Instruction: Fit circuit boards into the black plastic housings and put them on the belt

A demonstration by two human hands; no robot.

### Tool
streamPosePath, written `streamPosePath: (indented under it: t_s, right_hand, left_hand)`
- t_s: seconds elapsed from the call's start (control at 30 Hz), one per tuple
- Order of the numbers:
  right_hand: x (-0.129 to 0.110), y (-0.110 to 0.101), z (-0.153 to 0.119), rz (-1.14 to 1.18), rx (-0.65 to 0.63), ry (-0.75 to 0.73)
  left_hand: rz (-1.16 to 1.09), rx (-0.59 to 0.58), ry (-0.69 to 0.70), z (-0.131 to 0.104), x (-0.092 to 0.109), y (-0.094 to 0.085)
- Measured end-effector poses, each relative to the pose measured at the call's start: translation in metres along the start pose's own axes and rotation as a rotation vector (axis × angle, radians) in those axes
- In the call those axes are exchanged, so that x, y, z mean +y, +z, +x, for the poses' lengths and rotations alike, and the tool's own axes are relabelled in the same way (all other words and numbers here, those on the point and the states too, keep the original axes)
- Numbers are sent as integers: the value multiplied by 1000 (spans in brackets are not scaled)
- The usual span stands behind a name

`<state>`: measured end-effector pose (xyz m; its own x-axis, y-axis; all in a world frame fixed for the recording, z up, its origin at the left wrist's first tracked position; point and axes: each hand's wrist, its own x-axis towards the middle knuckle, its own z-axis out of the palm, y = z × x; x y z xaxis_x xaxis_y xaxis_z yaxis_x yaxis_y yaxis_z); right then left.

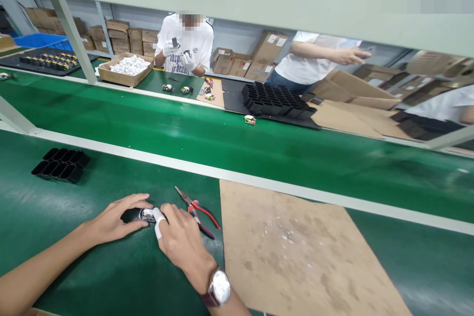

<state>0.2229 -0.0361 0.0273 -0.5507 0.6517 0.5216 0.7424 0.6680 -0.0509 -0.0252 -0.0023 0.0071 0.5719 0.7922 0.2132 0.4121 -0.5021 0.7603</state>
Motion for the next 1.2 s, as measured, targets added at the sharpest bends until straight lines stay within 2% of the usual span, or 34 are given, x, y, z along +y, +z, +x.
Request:
streamPosePath:
  t_s: [0.37,0.47,0.57,0.67,0.73,0.83,0.9,1.03,1.1,1.2]
  right_hand:
    - [2,-6,1,-7,-21,11]
    - [6,-5,0,30,25,48]
    - [10,0,-3,23,37,144]
    - [12,9,-6,-47,-33,211]
    - [12,14,-8,-79,-92,226]
    - [12,17,-8,-87,-143,226]
    - [11,16,-5,-30,-108,219]
    - [5,9,1,299,2,155]
    - [1,7,4,426,-13,113]
    - [-5,7,7,466,-72,95]
  left_hand:
    - [23,7,3,0,-3,0]
    - [46,11,17,0,-3,-2]
    - [32,4,136,4,-3,-4]
    - [-18,19,268,8,-2,-6]
    - [-36,27,290,11,-1,-7]
    - [-52,6,271,11,0,-7]
    - [-54,-13,230,10,0,-7]
    - [-59,-37,7,4,-2,-5]
    - [-74,-41,-55,2,-3,-4]
    - [-91,-44,-75,0,-3,-4]
